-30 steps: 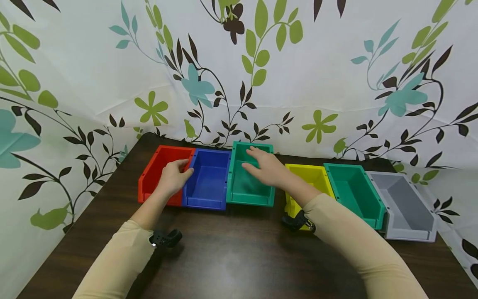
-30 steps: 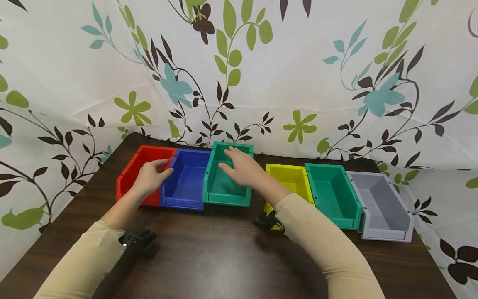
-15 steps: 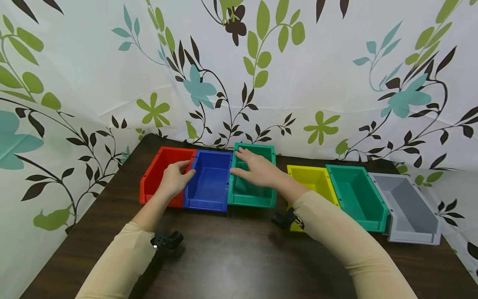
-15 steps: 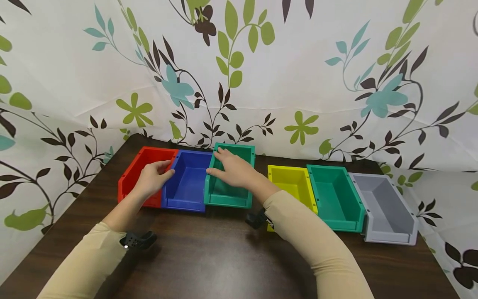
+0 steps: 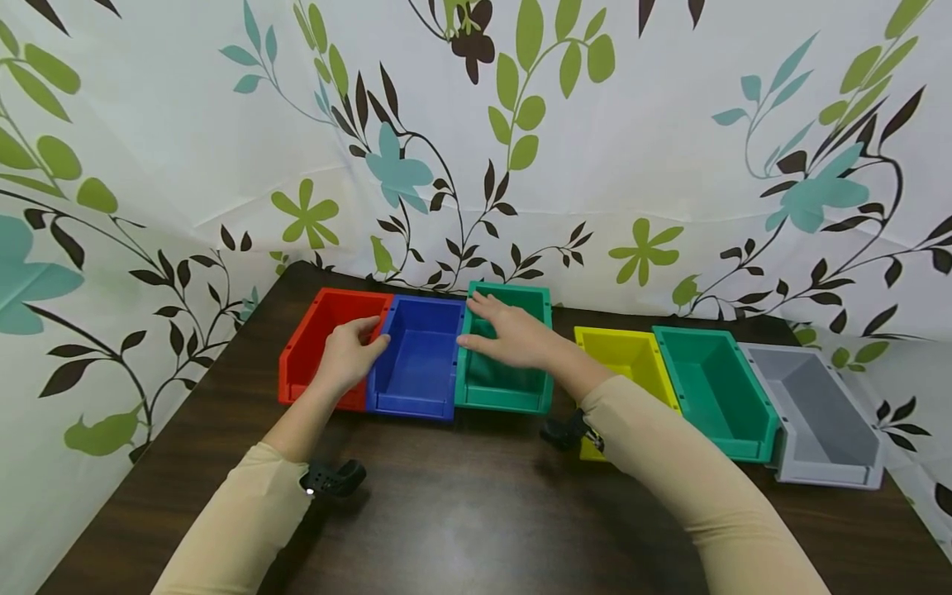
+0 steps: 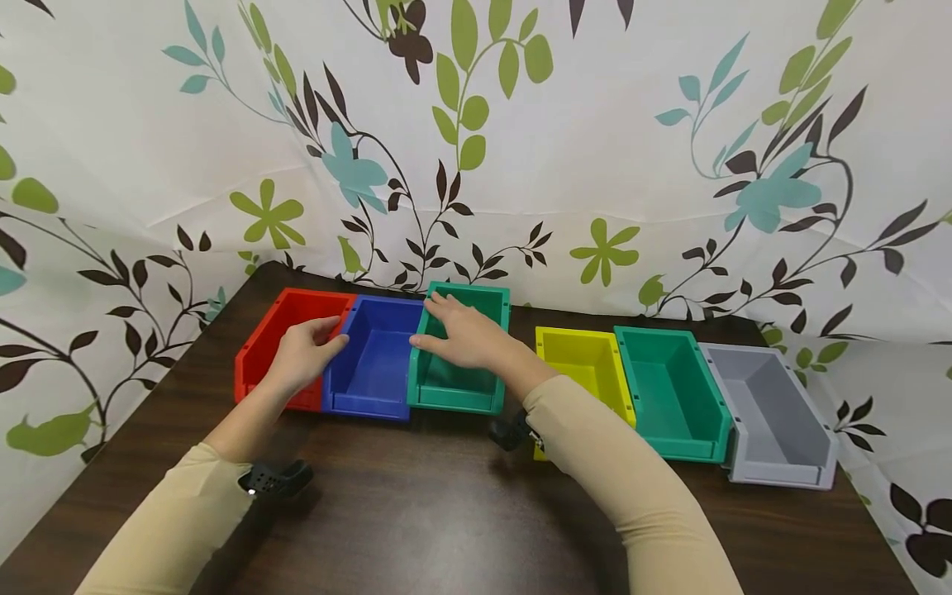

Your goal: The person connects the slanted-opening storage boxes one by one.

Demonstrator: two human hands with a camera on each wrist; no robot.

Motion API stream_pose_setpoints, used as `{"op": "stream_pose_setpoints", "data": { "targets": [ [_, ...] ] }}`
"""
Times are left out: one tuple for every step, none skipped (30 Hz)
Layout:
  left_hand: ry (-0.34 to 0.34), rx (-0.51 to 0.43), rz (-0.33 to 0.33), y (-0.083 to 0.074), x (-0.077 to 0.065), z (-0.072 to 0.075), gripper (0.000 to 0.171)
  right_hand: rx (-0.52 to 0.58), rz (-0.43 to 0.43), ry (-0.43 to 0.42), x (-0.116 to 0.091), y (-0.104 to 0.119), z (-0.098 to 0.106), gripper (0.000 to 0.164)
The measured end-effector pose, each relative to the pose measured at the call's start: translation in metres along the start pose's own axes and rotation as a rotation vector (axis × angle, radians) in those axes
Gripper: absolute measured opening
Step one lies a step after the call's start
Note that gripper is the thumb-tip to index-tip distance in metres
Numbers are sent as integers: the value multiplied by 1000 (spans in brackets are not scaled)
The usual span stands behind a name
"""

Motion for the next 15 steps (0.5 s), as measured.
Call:
{"op": "stream_pose_setpoints", "data": {
  "targets": [
    [-11,0,-5,0,0,0,51,0,2,1,0,0,0,77],
    [-24,-2,-10,0,0,-1,51,-1,3,3,1,0,0,76],
    [-38,0,-14,0,0,-1,50,0,4,5,1,0,1,76],
    [-52,1,-15,1,0,-2,49,0,7,6,1,1,1,76],
    [-66,5,-17,1,0,-3,49,1,6,8,1,1,1,76],
    [-80,11,-18,2,-1,-4,49,0,7,10,1,0,1,76],
    [-94,16,-19,2,-1,-5,48,-1,5,11,1,0,1,76],
    [-108,19,-20,3,-1,-6,48,-1,3,13,2,0,1,76],
    [-120,22,-21,3,-1,-6,48,-1,1,15,2,-1,1,77],
    [-131,22,-23,3,-1,-7,47,-5,-3,17,2,-1,1,77],
    [-141,21,-26,3,-1,-7,47,-7,-6,19,3,-1,1,76],
    [-151,17,-26,3,-1,-7,47,-6,-9,22,3,-2,0,77],
    [-160,13,-27,3,-1,-7,46,-3,-12,26,3,-2,0,76],
    [-166,9,-24,3,-1,-7,46,-1,-13,29,3,-2,0,76],
    [-171,7,-21,3,-2,-7,46,1,-14,32,4,-2,0,77]
  ]
}}
Point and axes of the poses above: each hand's wrist, its own x-axis towards the middle knuckle, its own z-axis out of the back of the hand, y = z × x, the point moved 5 cm from there along x, towards the middle knuckle, and after that the axes turned 5 degrees about -z, right-handed, at the moved point
